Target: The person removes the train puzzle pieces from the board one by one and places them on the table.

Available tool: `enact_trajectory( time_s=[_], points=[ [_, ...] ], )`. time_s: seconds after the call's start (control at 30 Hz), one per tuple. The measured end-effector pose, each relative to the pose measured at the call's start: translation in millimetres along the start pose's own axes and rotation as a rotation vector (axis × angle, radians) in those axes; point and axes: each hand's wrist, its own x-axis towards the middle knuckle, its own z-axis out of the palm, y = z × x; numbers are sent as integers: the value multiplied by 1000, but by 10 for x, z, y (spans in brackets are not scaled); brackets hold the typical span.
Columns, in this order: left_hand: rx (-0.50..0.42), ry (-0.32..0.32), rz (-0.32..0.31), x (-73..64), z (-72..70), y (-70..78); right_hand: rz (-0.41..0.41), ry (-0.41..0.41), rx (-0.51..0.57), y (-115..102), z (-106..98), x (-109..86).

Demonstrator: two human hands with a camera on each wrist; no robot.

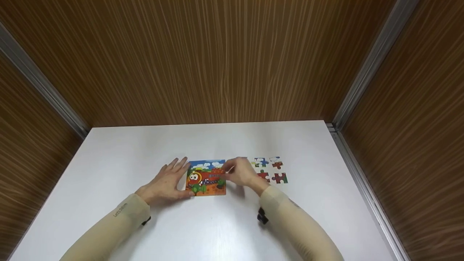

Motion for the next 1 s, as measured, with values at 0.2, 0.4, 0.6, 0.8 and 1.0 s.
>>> enact_trajectory(
  time_s=[0.2, 0.4, 0.6, 0.8, 1.0],
  points=[
    [-16, -105, -18, 36, -29, -88, -30, -90, 30, -213, 341, 169],
    [1, -148, -48, 42, 2, -81, -118, -150, 15, -352, 576, 331],
    [6, -156, -52, 75, 49, -48, -122, -169, 10, -331, 711, 440],
    [21, -162, -64, 74, 54, -27, -139, -147, -65, -319, 806, 463],
    [23, -158, -77, 51, 40, -40, -135, -134, -107, -397, 860, 478]
  ],
)
